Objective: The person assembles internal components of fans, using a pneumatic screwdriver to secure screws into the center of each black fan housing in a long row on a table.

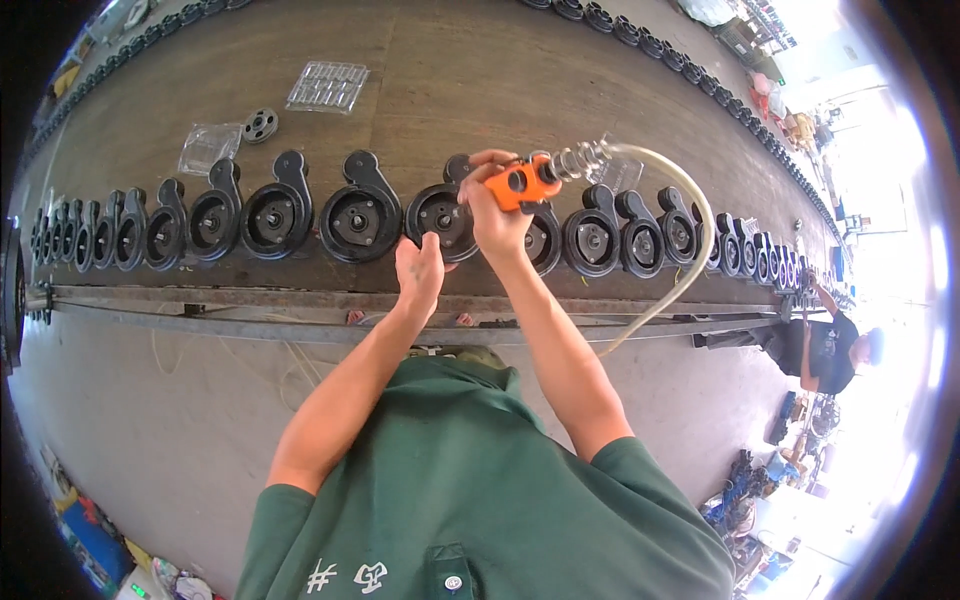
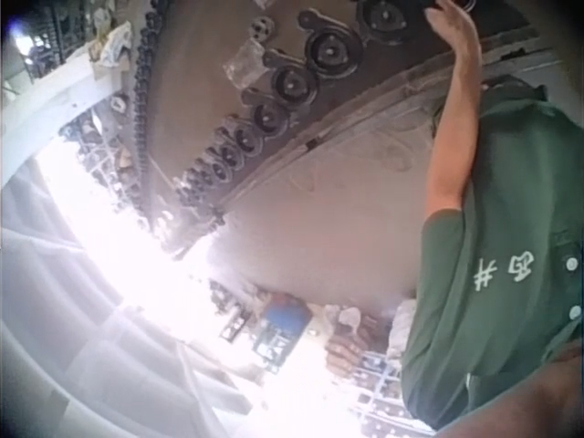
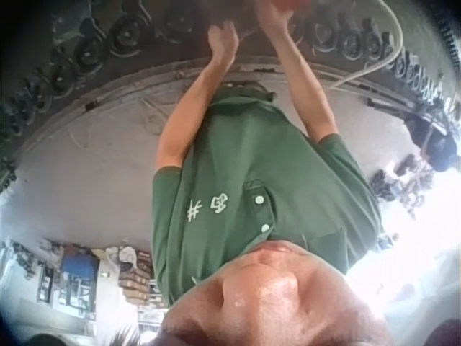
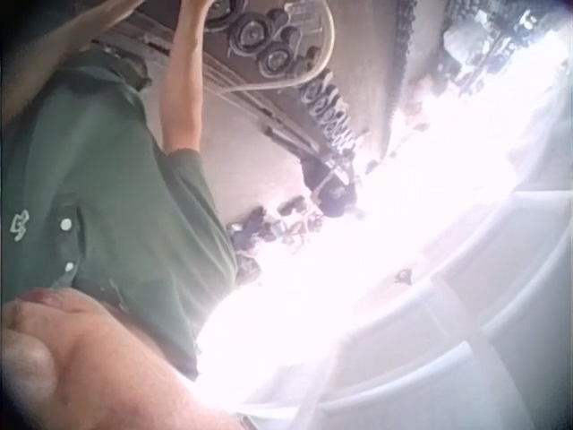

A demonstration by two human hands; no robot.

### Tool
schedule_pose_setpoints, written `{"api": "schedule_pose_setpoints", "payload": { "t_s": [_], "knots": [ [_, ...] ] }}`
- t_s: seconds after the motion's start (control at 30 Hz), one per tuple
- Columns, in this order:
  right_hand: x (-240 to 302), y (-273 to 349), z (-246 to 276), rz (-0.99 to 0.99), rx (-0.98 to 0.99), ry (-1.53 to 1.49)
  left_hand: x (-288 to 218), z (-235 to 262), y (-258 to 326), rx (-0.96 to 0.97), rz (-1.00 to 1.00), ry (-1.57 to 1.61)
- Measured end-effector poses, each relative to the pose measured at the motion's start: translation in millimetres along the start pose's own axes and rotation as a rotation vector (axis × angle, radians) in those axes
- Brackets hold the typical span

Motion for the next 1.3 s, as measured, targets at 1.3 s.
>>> {"api": "schedule_pose_setpoints", "payload": {
  "t_s": [1.3],
  "knots": [
    [-9,51,-11,0.011,-0.016,0.255,-80,82,60,0.593,-0.476,-0.338]
  ]
}}
Point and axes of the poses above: each hand's wrist, its own y-axis away from the middle knuckle, its own z-axis out of the back of the hand, x = y × z, the point moved 2 cm from there along -y, towards the middle knuckle, and after that the axes turned 7 degrees about -x, right-handed, at the moved point
